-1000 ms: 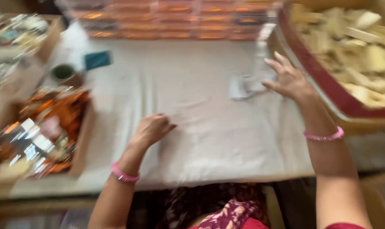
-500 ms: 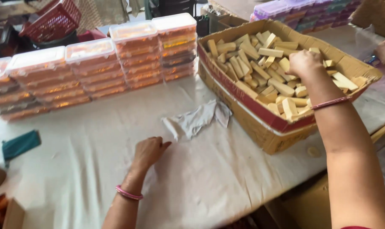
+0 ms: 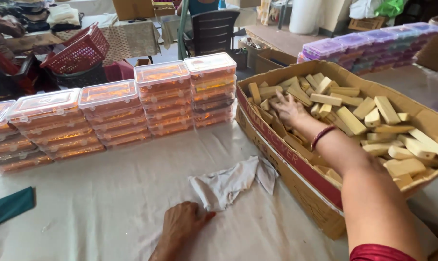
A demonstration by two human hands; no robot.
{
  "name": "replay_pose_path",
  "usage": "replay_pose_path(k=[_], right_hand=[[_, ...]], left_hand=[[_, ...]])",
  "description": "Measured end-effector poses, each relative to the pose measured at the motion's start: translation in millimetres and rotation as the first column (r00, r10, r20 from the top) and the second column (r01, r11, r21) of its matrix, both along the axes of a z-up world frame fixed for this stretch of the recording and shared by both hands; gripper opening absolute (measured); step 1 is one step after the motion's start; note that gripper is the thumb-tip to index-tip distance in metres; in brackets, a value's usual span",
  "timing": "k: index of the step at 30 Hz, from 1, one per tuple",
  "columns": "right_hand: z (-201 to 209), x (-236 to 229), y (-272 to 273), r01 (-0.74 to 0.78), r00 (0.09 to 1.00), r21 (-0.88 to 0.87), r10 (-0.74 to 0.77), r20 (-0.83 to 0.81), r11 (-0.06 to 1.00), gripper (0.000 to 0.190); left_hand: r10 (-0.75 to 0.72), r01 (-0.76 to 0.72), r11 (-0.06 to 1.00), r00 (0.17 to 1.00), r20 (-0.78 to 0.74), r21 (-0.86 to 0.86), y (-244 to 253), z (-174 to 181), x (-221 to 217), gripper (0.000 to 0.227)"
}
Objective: The person wraps a small wooden block in orange foil and places it into a clear plastic container. They then pick up two more wooden blocks from a cardboard box and wipe them with a white cloth.
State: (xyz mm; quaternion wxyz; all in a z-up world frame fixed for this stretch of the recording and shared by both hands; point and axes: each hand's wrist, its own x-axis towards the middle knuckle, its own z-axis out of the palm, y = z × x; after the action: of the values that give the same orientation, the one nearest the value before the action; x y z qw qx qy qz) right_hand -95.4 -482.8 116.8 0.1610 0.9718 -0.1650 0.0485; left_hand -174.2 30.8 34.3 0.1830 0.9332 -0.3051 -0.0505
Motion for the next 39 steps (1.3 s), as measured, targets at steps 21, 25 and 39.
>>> replay_pose_path(k=[21, 25, 39], right_hand=[[62, -117, 150, -0.631, 0.761, 0.243, 0.527, 0.379, 0.737, 0.059], [33, -132, 340, -0.799, 0.598, 0.368, 0.566, 0.567, 0.476, 0.058], [-106, -109, 287, 0.014, 0.938, 0.505, -0.187, 0.293, 0.863, 0.111]], left_hand=[[-0.127, 0.068, 0.964, 0.966, -0.225, -0.256, 28, -33, 13, 0.067], [-0.43, -0.247, 0.576, 0.718, -0.546, -0.779, 61, -35, -5, 0.068], [-0.305, -0.632, -0.189, 0.766, -0.566, -0.752, 129, -95, 22, 0.052]])
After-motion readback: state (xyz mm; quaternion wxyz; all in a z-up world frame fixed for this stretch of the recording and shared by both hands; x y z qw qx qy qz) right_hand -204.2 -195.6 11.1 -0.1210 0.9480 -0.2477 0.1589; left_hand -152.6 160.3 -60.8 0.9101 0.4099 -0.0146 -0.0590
